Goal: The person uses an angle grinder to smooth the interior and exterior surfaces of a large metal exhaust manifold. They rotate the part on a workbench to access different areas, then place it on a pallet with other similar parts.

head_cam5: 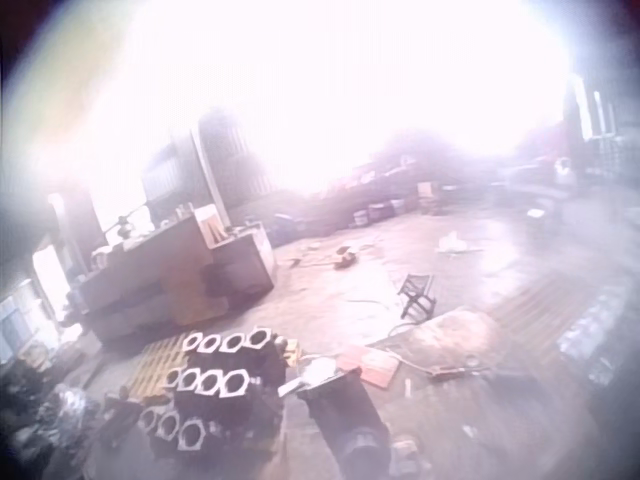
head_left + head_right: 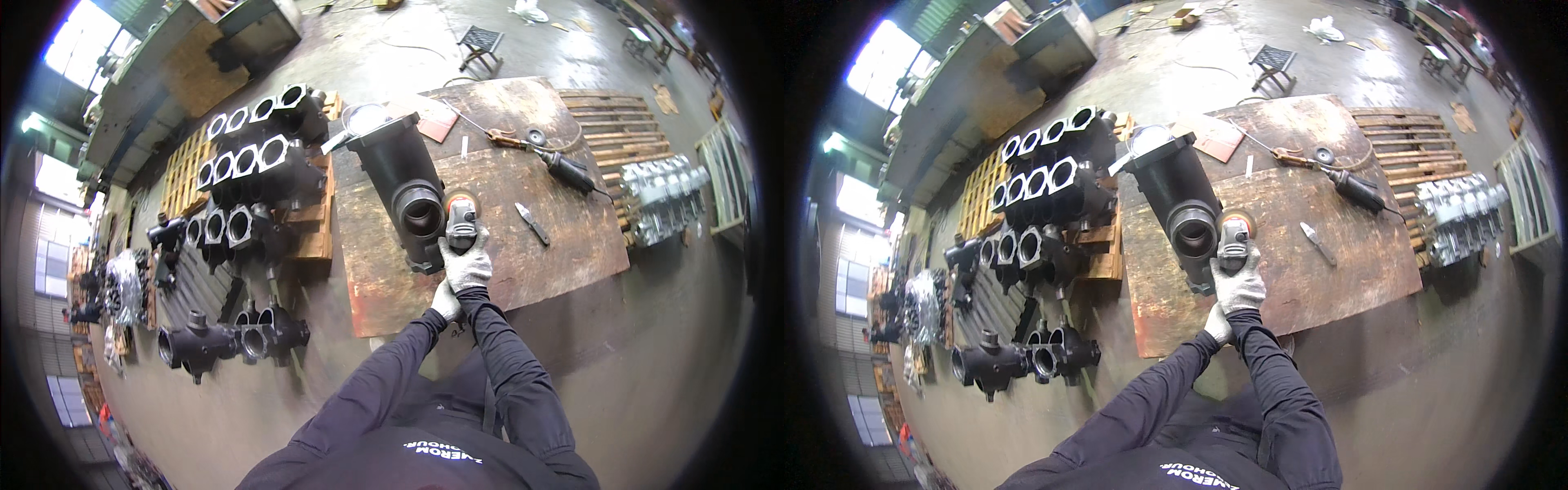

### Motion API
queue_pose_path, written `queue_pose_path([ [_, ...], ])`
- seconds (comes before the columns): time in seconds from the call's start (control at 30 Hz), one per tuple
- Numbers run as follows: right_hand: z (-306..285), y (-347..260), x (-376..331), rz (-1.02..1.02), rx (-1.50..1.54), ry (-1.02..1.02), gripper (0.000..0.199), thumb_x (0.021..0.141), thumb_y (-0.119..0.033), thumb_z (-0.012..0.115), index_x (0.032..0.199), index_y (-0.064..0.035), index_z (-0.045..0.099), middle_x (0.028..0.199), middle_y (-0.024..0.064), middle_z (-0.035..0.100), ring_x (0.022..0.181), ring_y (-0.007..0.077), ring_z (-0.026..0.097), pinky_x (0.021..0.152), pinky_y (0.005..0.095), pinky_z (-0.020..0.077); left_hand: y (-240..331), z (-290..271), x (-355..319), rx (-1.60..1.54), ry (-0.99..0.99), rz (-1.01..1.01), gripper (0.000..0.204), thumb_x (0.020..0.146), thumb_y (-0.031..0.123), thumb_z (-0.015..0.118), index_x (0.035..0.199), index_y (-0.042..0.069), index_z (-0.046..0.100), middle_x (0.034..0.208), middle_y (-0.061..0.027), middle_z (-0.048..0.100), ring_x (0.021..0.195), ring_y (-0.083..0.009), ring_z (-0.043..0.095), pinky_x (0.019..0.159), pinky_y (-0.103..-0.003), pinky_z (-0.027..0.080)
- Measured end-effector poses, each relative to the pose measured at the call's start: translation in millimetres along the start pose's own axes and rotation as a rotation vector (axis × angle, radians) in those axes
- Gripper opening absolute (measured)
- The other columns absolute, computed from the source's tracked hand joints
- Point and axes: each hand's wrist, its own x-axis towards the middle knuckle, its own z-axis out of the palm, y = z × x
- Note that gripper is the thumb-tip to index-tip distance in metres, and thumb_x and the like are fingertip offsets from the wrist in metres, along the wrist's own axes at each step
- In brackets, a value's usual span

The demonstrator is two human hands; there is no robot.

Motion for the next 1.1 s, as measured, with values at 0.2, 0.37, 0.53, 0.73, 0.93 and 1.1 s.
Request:
queue_pose_path([
  [0.2,32,-15,-40,0.173,0.083,0.147,0.087,0.076,-0.051,0.081,0.14,-0.0159,0.033,0.107,0.0256,0.068,0.098,0.0461,0.068,0.082,0.0522,0.0529,25,-25,-36,0.346,-0.155,0.061,0.046,0.096,0.019,0.059,0.139,0.004,0.048,0.132,-0.0128,0.062,0.12,-0.0233,0.059,0.105,-0.037,0.046],
  [0.37,57,-28,-69,0.291,0.112,0.256,0.086,0.074,-0.039,0.087,0.14,-0.0135,0.037,0.127,0.0256,0.061,0.116,0.0419,0.062,0.097,0.0484,0.0486,56,-46,-64,1.166,-0.176,0.211,0.065,0.086,0.04,0.07,0.134,0.002,0.051,0.126,-0.0208,0.064,0.12,-0.0348,0.06,0.101,-0.04,0.046],
  [0.53,78,-35,-84,0.254,0.123,0.326,0.091,0.073,-0.037,0.087,0.141,-0.0084,0.033,0.132,0.0256,0.056,0.121,0.0394,0.059,0.101,0.0472,0.0458,67,-71,-65,1.3,-0.173,0.197,0.082,0.077,0.054,0.073,0.133,0.0,0.051,0.129,-0.0259,0.061,0.122,-0.0405,0.058,0.103,-0.043,0.046],
  [0.73,103,-40,-99,0.278,0.125,0.367,0.089,0.072,-0.035,0.088,0.139,-0.0052,0.037,0.133,0.0258,0.055,0.122,0.0405,0.058,0.101,0.0486,0.0457,94,-86,-87,1.457,-0.238,0.193,0.066,0.088,0.048,0.062,0.138,0.007,0.052,0.133,-0.023,0.058,0.124,-0.0397,0.055,0.105,-0.043,0.044],
  [0.93,131,-47,-120,0.366,0.182,0.407,0.085,0.071,-0.029,0.089,0.136,-0.0057,0.039,0.128,0.0236,0.056,0.118,0.0357,0.06,0.099,0.0478,0.0484,132,-100,-119,1.391,-0.186,0.071,0.07,0.079,0.049,0.072,0.129,0.002,0.055,0.123,-0.0262,0.062,0.117,-0.0427,0.059,0.098,-0.043,0.047],
  [1.1,141,-56,-127,0.241,0.296,0.467,0.084,0.073,-0.026,0.089,0.137,-0.0057,0.038,0.131,0.0234,0.054,0.12,0.0347,0.059,0.098,0.047,0.0484,144,-107,-122,1.488,-0.219,0.156,0.071,0.079,0.048,0.07,0.128,-0.001,0.055,0.122,-0.0287,0.062,0.117,-0.0428,0.059,0.097,-0.044,0.048],
])
